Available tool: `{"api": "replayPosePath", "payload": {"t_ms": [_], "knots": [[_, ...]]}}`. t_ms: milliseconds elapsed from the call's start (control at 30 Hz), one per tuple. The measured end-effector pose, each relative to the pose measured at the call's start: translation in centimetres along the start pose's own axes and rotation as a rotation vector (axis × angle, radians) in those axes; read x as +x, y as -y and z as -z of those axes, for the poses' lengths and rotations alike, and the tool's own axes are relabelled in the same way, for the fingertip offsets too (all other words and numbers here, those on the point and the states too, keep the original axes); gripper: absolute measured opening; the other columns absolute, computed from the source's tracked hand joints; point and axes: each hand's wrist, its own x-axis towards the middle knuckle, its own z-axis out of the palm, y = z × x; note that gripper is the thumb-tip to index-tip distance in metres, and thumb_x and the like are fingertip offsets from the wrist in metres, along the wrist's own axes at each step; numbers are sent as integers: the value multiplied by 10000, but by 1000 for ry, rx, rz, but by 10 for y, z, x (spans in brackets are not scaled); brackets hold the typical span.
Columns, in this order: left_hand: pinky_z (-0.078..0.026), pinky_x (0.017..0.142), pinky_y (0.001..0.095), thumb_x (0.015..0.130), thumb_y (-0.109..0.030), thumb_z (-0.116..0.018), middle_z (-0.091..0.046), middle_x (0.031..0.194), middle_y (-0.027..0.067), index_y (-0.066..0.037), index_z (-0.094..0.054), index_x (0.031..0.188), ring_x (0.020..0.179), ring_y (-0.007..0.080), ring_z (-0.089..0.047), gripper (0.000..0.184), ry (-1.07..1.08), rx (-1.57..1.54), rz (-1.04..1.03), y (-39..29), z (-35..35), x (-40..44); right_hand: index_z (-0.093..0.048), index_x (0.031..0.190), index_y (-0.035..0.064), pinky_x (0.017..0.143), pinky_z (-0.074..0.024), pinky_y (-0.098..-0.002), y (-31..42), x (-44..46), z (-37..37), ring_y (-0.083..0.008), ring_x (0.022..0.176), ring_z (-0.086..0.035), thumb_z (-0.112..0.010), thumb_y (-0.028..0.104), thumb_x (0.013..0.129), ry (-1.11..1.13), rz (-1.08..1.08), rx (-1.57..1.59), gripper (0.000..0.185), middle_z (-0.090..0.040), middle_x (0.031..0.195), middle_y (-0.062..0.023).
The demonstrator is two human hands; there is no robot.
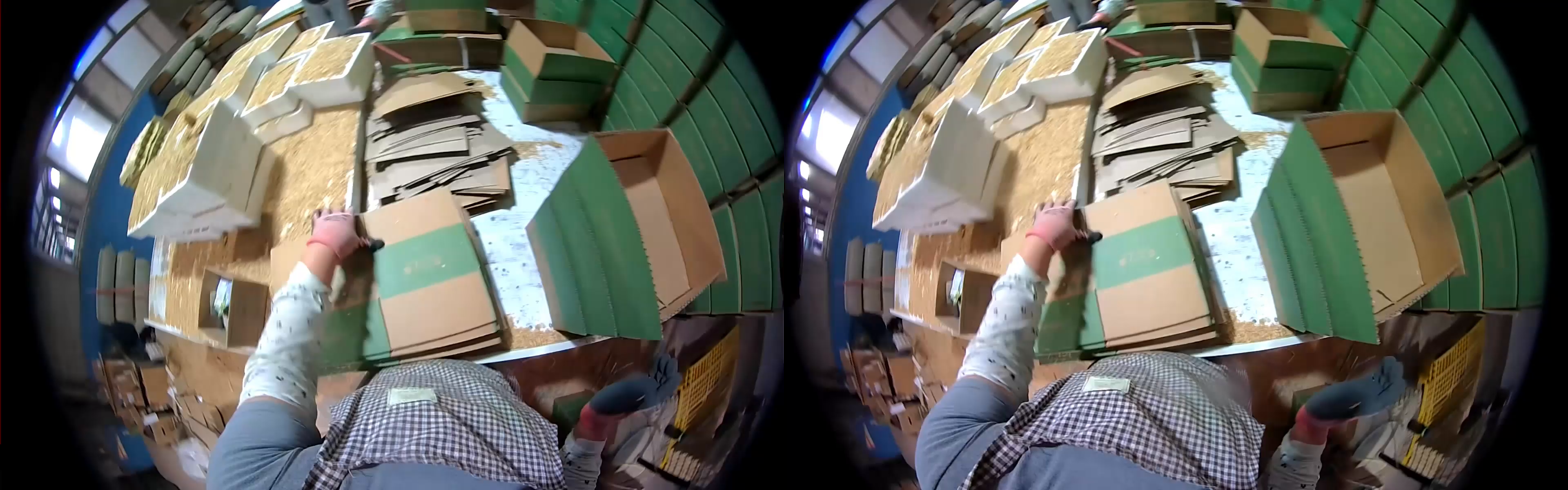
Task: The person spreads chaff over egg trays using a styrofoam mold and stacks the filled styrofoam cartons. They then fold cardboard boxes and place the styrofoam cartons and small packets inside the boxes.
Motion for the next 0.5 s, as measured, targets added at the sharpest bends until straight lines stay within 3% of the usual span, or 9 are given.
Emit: {"api": "replayPosePath", "payload": {"t_ms": [33,100,133,200,233,300,367,400,500], "knots": [[-345,999,397,678,-568,-682,-546,1207,102,-110,-493,1256,1153,293,-489,761,150,-243,158,37,-21,6,-547,1201,4,931,-438,-350,42,-18,-31,-258,1051,-563,-415,214,945,56,112,-362,357,-549,1231,-152],[-342,991,412,630,-583,-707,-548,1194,94,-121,-513,1233,1140,282,-490,784,-97,58,294,29,-5,-9,-535,1178,-2,955,-398,-419,100,-30,-83,-310,1087,-528,-491,262,874,454,531,-195,405,-537,1214,-168],[-365,948,412,585,-594,-720,-566,1132,89,-135,-543,1166,1088,285,-502,761,-645,177,165,35,-15,-12,-529,1167,-5,968,-378,-454,130,-34,-110,-336,1105,-510,-529,286,839,739,743,-77,438,-530,1206,-177],[-392,866,404,606,-444,-759,-576,1028,73,-132,-553,1070,1007,274,-519,596,-838,86,-106,5,75,-65,-517,1144,-12,992,-337,-523,178,-48,-171,-387,1141,-474,-606,333,768,1143,1047,-16,518,-518,1189,-193],[-394,871,397,611,-358,-776,-585,1017,76,-132,-554,1073,996,278,-527,560,-789,103,-169,-12,112,-98,-494,1175,-6,1010,-320,-488,190,-59,-200,-374,1141,-469,-633,358,762,1217,994,-28,568,-511,1189,-182],[-391,895,405,650,-336,-756,-591,1018,67,-116,-543,1118,989,278,-534,560,-850,147,-352,-29,140,-144,-471,1204,-11,999,-331,-446,214,-90,-251,-333,1135,-474,-640,438,757,1146,1342,-277,656,-510,1198,-171],[-362,964,430,690,-333,-726,-591,1044,53,-124,-520,1185,1038,275,-529,575,-951,161,-289,-39,117,-171,-462,1217,-15,966,-354,-408,221,-112,-276,-298,1109,-489,-631,504,752,1586,1279,-474,717,-519,1182,-163],[-337,993,454,693,-318,-714,-588,1055,52,-129,-536,1174,1063,265,-526,546,-976,111,-291,-39,107,-188,-454,1225,-17,946,-367,-396,219,-115,-282,-293,1111,-487,-603,533,767,1501,1421,-413,731,-514,1190,-162],[-280,1044,508,700,-265,-665,-588,1071,52,-125,-601,1069,1095,219,-531,400,-1075,39,-446,-35,78,-247,-430,1212,-47,819,-463,-408,253,-108,-304,-360,950,-587,-536,508,842,2003,980,-630,675,-584,1053,-226]]}}
